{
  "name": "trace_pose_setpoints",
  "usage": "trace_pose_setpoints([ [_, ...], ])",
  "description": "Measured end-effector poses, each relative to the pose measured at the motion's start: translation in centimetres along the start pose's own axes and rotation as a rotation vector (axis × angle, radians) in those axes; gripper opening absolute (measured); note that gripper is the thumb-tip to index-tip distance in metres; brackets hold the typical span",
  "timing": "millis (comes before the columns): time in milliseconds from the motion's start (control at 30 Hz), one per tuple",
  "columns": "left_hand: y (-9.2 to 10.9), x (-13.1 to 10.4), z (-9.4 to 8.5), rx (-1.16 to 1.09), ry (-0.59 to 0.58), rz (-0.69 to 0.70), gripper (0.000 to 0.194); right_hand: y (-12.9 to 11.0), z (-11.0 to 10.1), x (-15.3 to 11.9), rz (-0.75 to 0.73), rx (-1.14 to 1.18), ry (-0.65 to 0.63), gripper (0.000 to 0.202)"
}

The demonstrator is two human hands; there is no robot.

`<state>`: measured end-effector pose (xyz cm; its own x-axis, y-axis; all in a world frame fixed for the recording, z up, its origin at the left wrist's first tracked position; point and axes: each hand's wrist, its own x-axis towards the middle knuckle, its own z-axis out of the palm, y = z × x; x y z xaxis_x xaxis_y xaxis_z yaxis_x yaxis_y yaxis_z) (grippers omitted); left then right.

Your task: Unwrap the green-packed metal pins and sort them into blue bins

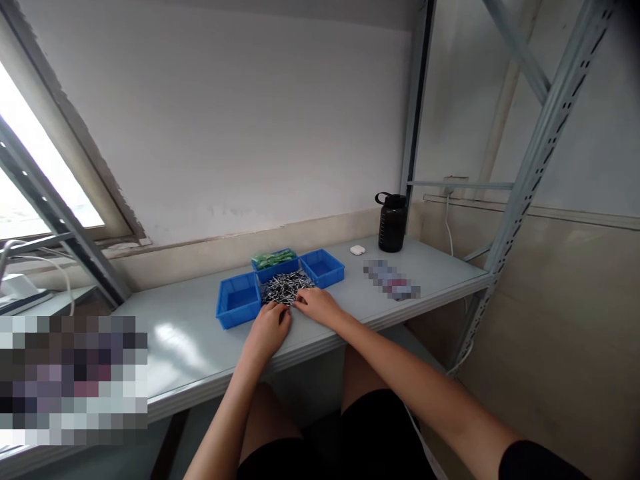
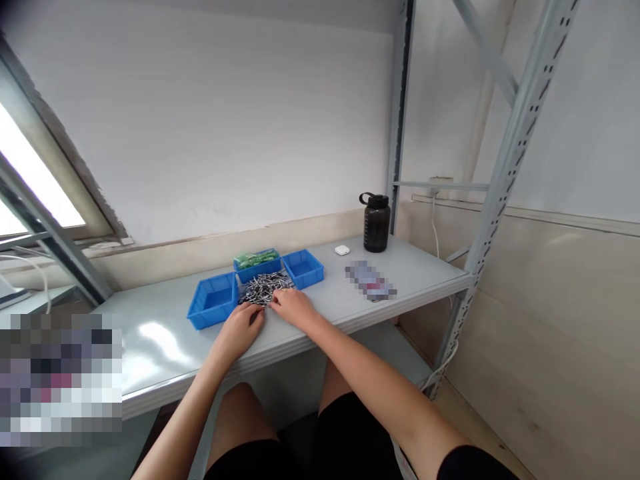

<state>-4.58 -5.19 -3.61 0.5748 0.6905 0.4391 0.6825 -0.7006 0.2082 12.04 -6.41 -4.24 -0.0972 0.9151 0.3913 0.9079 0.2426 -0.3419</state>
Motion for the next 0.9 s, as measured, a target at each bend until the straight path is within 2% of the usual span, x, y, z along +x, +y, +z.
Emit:
trace_pose_setpoints([
  [300, 0.4, -0.1, -0.1, -0.003, 0.013, -0.027, 0.024, 0.3, -0.2, 0.0, 0.001, 0.123, -0.018, 0.015],
  [500, 1.3, -0.4, -0.7, 0.145, -0.063, -0.227, 0.026, 0.1, 0.0, -0.1, 0.015, 0.131, -0.004, 0.012],
  [633, 1.6, -0.7, -1.1, 0.181, -0.003, -0.189, 0.025, 0.3, 0.2, -0.2, 0.002, 0.154, 0.011, 0.012],
  [733, 1.6, -1.5, -1.5, 0.261, 0.039, -0.298, 0.024, 0.4, 0.3, -0.2, -0.006, 0.172, 0.013, 0.012],
  [800, 1.4, -2.0, -1.6, 0.303, 0.018, -0.369, 0.023, 0.4, 0.4, -0.2, -0.006, 0.178, 0.008, 0.012],
  [900, 1.2, -2.0, -1.4, 0.276, -0.026, -0.301, 0.022, 0.4, 0.3, -0.1, -0.002, 0.184, 0.000, 0.011],
])
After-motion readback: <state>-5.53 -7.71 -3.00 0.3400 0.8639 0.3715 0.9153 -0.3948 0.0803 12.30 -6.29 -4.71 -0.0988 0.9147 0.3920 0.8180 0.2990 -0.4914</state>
